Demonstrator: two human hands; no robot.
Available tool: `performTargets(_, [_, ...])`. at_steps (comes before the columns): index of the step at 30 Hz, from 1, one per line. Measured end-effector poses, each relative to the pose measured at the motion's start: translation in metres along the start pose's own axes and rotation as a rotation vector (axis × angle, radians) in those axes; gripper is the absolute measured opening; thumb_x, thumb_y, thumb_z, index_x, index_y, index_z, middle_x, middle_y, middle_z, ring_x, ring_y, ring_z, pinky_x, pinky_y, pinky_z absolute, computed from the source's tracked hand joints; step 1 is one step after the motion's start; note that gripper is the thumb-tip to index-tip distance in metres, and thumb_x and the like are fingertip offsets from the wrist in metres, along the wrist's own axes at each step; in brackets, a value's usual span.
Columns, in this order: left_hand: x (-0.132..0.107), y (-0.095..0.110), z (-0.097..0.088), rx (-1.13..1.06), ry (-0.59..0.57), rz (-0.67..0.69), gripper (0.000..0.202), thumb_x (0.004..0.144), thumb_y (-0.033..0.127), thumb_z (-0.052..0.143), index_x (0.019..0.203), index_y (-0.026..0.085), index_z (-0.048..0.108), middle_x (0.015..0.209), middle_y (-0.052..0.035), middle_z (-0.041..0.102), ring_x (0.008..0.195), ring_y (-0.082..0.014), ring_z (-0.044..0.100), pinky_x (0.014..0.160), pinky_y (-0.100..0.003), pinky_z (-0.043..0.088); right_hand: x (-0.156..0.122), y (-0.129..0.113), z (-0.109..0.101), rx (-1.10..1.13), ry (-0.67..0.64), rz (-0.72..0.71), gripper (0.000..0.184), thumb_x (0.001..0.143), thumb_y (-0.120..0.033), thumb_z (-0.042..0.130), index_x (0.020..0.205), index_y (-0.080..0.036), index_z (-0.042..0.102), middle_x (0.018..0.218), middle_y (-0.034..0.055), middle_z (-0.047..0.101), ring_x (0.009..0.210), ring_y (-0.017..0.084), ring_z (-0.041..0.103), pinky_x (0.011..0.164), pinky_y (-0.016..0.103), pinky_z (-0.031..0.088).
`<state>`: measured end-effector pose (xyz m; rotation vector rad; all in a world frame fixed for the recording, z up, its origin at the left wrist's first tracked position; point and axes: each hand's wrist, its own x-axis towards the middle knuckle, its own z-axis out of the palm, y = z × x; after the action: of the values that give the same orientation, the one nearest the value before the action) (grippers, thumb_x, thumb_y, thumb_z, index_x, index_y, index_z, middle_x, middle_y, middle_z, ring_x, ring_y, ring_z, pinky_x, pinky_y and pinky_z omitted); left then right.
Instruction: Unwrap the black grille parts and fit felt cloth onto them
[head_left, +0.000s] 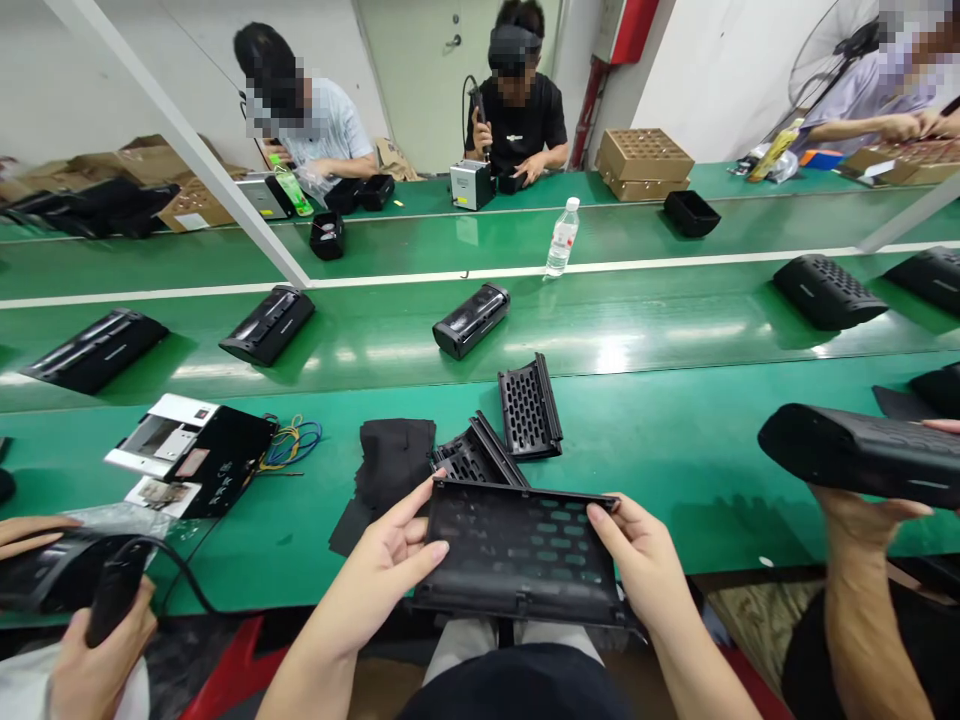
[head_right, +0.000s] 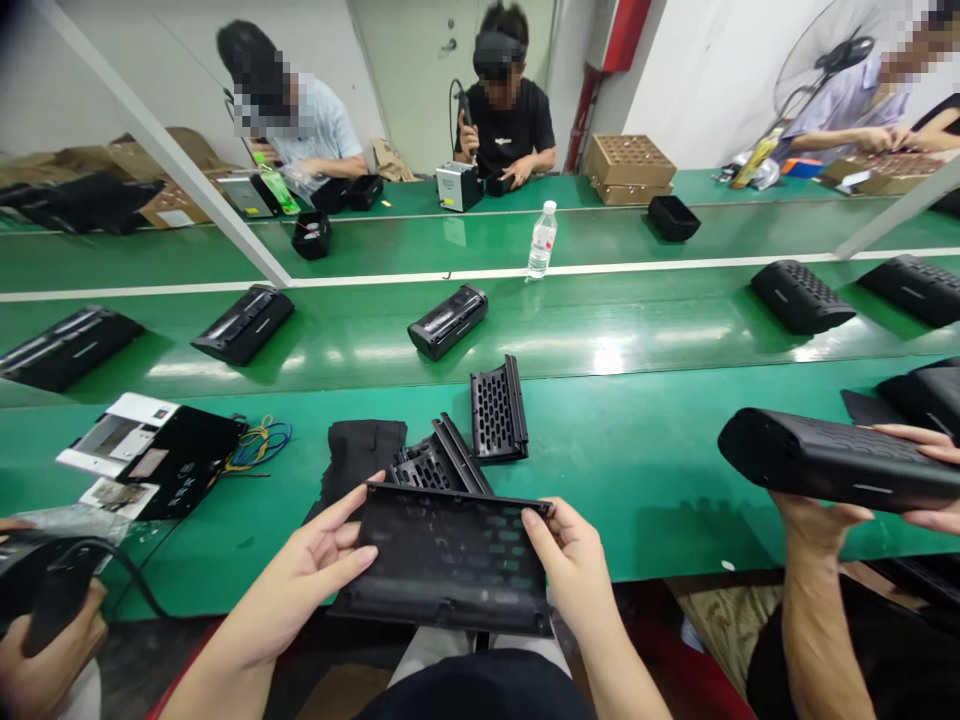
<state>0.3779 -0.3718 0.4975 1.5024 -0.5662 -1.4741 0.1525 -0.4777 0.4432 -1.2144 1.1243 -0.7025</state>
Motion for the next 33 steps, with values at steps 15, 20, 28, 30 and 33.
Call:
performTargets(15, [-0.018,0.015,0.012,-0.099,-0.025,0.069,0.075,0.065,0.021,0.065,0.130,0.022,0.026,0.105,-0.0113,0.060,0.091,-0.0232,0.058,0.081,-0.036,0.046,-0.007,-0.035,-0.015,-0.102,0.094,-0.084,0.024,0.070,-0.040,0.057,0.077,-0.016,0.059,0.058,-0.0001,0.056,0.052,0.012,0.050,0.047,0.021,0.043])
performTargets(20, [-0.016,0.013,0.013,-0.148,0.001,0.090,0.072,0.068,0.022,0.063,0.130,0.021,0.026,0.106,-0.0114,0.061,0.093,-0.0238,0.058,0.084,-0.038,0.045,-0.007,-0.037,-0.023,0.050,-0.055,-0.020,0.027,0.069,-0.040,0.060,0.083,-0.017,0.061,0.060,0.0010,0.058,0.055,0.013,0.054,0.049,0.021,0.045])
performTargets(28, [-0.012,0.014,0.015,-0.142,0.029,0.059,0.069,0.069,0.022,0.063,0.128,0.019,0.027,0.102,-0.0098,0.064,0.092,-0.0226,0.059,0.085,-0.037,0.045,-0.015,-0.054,-0.018,0.138,-0.066,0.004,0.027,0.068,-0.036,0.062,0.088,-0.018,0.060,0.070,0.0032,0.062,0.065,0.014,0.056,0.056,0.022,0.046])
performTargets(30, [-0.011,0.015,0.016,-0.142,0.037,0.054,0.069,0.068,0.023,0.063,0.127,0.019,0.027,0.101,-0.0097,0.064,0.090,-0.0225,0.060,0.084,-0.036,0.046,-0.014,-0.051,-0.019,0.123,-0.079,0.019,0.028,0.069,-0.037,0.060,0.090,-0.018,0.058,0.065,0.0017,0.060,0.056,0.012,0.052,0.046,0.019,0.042])
performTargets(33, [-0.010,0.016,0.017,-0.154,0.041,0.040,0.069,0.068,0.024,0.063,0.127,0.019,0.028,0.101,-0.0101,0.064,0.090,-0.0231,0.060,0.082,-0.036,0.046,-0.010,-0.042,-0.023,0.050,-0.099,0.052,0.030,0.071,-0.042,0.057,0.089,-0.017,0.057,0.057,-0.0016,0.054,0.040,0.007,0.041,0.034,0.018,0.032])
